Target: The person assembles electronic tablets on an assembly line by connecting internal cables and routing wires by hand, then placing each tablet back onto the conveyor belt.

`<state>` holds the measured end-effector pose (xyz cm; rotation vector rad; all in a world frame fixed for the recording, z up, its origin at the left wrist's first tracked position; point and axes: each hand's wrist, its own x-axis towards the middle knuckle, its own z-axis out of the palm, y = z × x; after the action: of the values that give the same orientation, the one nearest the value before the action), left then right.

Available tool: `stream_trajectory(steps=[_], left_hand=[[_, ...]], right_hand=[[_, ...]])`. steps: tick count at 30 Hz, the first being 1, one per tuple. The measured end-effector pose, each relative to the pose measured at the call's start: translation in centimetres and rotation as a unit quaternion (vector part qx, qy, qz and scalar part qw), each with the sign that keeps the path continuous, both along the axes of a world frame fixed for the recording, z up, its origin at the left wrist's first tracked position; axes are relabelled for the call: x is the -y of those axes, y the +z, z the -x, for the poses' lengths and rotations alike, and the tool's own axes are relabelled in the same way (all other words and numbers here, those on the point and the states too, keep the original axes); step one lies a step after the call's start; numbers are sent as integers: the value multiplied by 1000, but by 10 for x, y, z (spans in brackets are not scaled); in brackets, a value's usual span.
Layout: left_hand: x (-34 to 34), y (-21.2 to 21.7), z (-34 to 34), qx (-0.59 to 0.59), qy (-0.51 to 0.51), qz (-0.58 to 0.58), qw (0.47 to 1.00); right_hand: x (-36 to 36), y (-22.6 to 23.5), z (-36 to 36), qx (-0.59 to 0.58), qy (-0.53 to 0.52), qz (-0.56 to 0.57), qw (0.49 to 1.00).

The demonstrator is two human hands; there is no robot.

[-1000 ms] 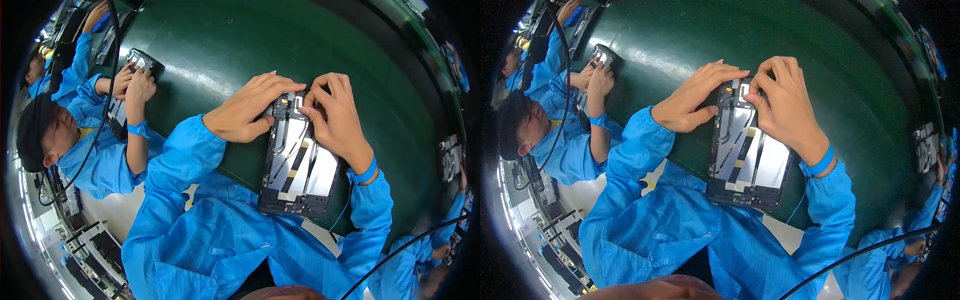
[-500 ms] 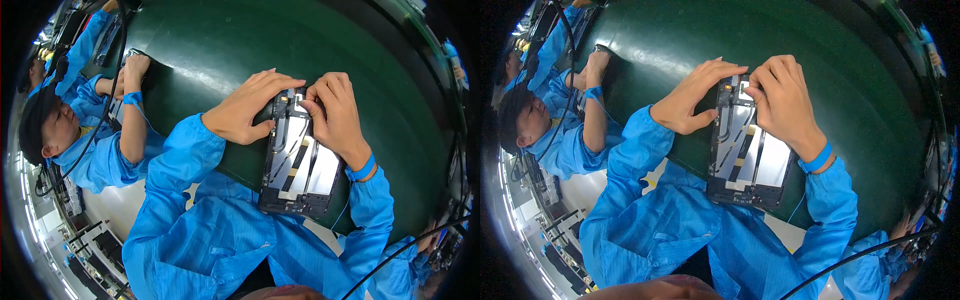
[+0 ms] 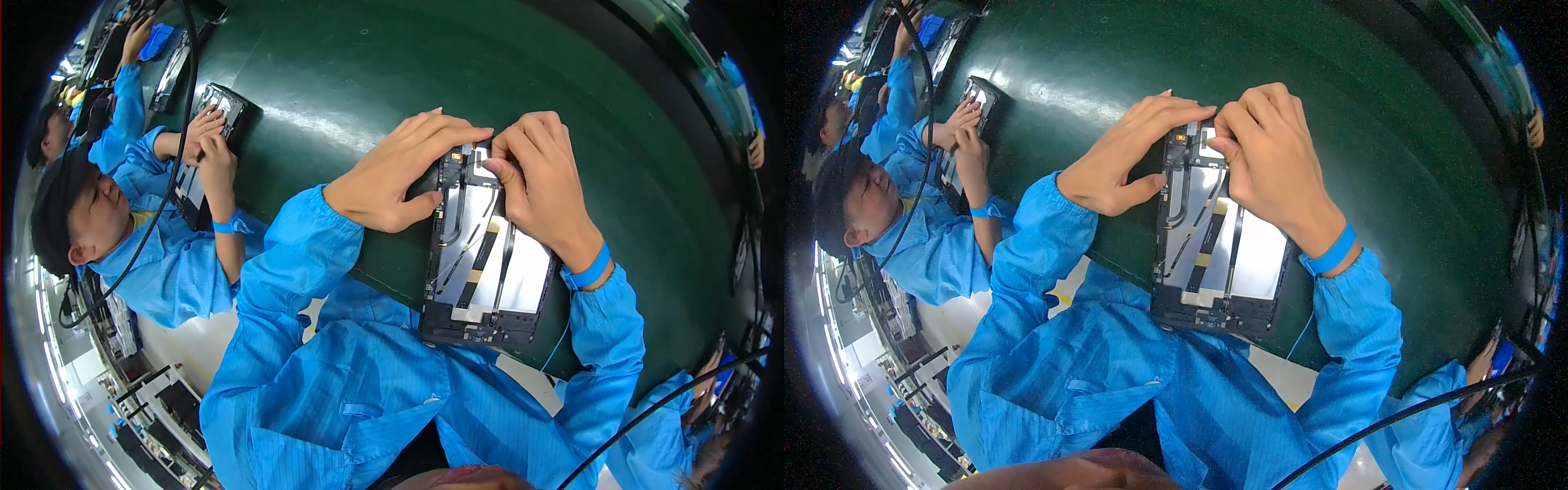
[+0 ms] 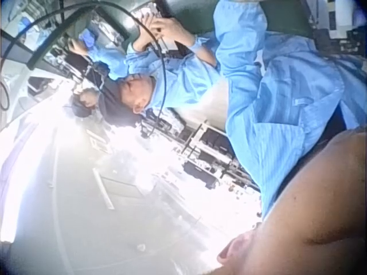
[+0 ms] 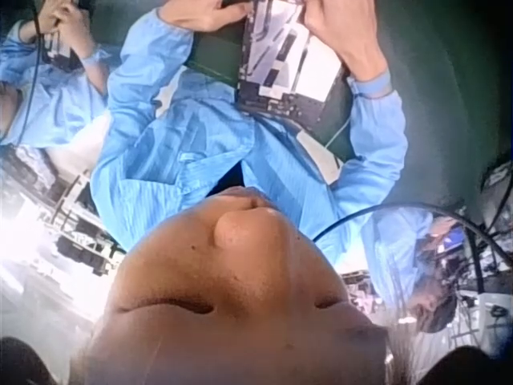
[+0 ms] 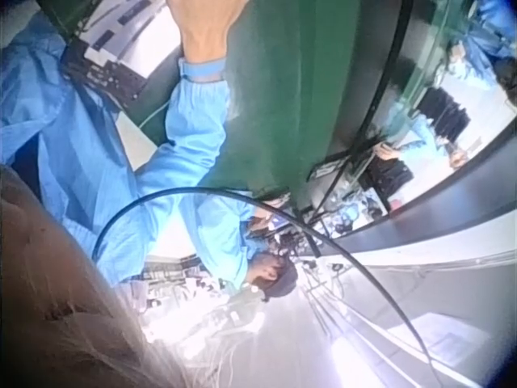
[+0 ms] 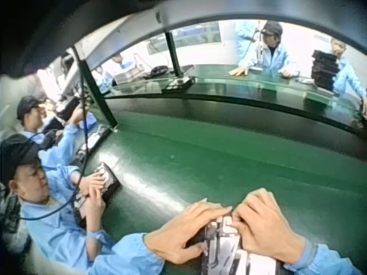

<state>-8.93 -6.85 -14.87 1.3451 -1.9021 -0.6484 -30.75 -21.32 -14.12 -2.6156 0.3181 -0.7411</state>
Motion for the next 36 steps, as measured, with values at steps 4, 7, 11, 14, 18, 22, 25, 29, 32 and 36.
stream_trajectory(steps=[4,7,11,14,18,22,25,29,32,36], left_hand=[[0,1,0,11,3,-2,1000],[0,1,0,-2,9,12,1000],[1,2,1,-6,12,12,1000],[2,3,0,0,13,-2,1000],[2,-1,0,7,28,12,1000],[2,-3,2,3,41,29,999],[2,-2,1,-6,40,-10,999],[2,-6,4,1,65,51,997],[2,-7,3,-1,70,51,996],[0,-10,2,-8,51,11,999]], right_hand=[[1,1,-1,-2,-3,6,1000],[3,4,0,4,15,-2,1000],[5,5,1,21,34,-28,999],[6,7,3,16,49,-26,998],[7,18,7,-25,38,20,999],[4,22,9,-40,18,3,999],[5,29,10,-49,29,-14,998],[5,31,13,-78,23,-32,996],[4,31,12,-77,16,-37,996],[6,39,15,-88,64,-57,992]])
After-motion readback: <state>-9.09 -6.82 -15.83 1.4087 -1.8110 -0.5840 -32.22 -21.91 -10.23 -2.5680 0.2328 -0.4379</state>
